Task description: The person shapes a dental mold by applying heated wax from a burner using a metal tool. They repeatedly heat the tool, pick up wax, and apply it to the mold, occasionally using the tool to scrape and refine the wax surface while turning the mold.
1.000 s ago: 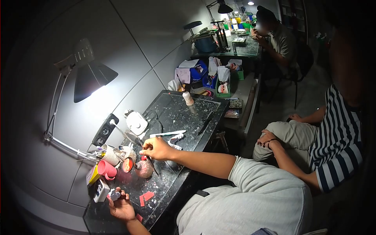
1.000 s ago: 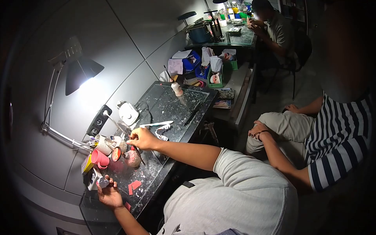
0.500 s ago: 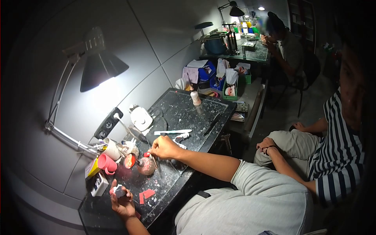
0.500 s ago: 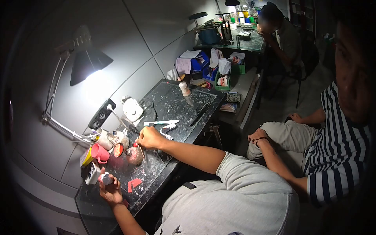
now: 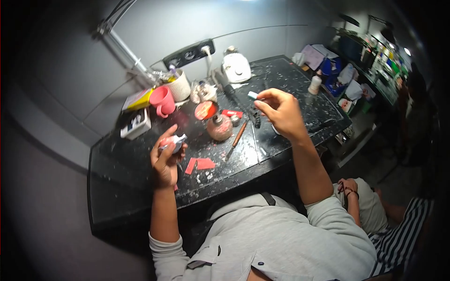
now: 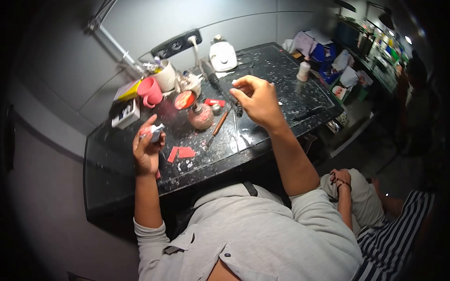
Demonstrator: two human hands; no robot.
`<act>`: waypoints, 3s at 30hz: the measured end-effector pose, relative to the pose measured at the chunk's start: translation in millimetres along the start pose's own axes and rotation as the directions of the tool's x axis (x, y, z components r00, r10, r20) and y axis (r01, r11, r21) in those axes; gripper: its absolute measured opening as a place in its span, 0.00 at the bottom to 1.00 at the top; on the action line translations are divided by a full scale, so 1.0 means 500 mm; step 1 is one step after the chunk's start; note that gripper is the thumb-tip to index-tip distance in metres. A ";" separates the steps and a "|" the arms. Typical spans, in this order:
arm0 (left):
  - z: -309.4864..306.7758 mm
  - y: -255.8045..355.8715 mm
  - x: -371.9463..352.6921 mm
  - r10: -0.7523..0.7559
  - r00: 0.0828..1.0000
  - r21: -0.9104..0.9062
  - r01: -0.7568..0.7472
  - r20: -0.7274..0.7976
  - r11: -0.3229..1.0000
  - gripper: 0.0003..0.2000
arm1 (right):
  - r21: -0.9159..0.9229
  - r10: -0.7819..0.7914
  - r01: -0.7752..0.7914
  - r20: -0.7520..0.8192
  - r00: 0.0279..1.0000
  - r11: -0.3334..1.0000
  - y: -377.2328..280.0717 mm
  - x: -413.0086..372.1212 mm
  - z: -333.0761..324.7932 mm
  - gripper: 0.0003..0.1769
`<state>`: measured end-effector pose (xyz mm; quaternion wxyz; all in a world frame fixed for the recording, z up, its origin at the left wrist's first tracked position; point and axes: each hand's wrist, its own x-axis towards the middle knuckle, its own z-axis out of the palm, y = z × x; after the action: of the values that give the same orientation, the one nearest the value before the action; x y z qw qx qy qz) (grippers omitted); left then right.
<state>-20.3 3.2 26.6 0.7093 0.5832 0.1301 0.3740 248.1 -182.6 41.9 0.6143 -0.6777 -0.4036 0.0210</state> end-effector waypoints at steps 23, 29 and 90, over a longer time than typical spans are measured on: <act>-0.082 0.021 0.016 0.267 0.771 -0.156 -0.425 -0.578 0.892 0.27 | -0.355 -0.027 0.062 0.102 0.994 0.933 -0.038 -0.107 -0.083 0.21; -0.122 0.030 0.006 0.314 0.713 -0.187 -0.529 -0.627 0.828 0.26 | -0.037 -0.231 0.320 0.614 0.755 0.947 -0.114 -0.167 0.111 0.19; 0.088 -0.021 -0.133 0.265 0.953 0.493 -0.303 0.148 0.816 0.29 | 0.309 -0.533 0.461 0.216 0.818 0.832 -0.144 -0.178 0.095 0.13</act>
<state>-34.7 -74.9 13.0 0.4701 0.7758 0.1099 0.4063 125.5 -200.6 49.9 0.6096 -0.4564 -0.6481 0.0082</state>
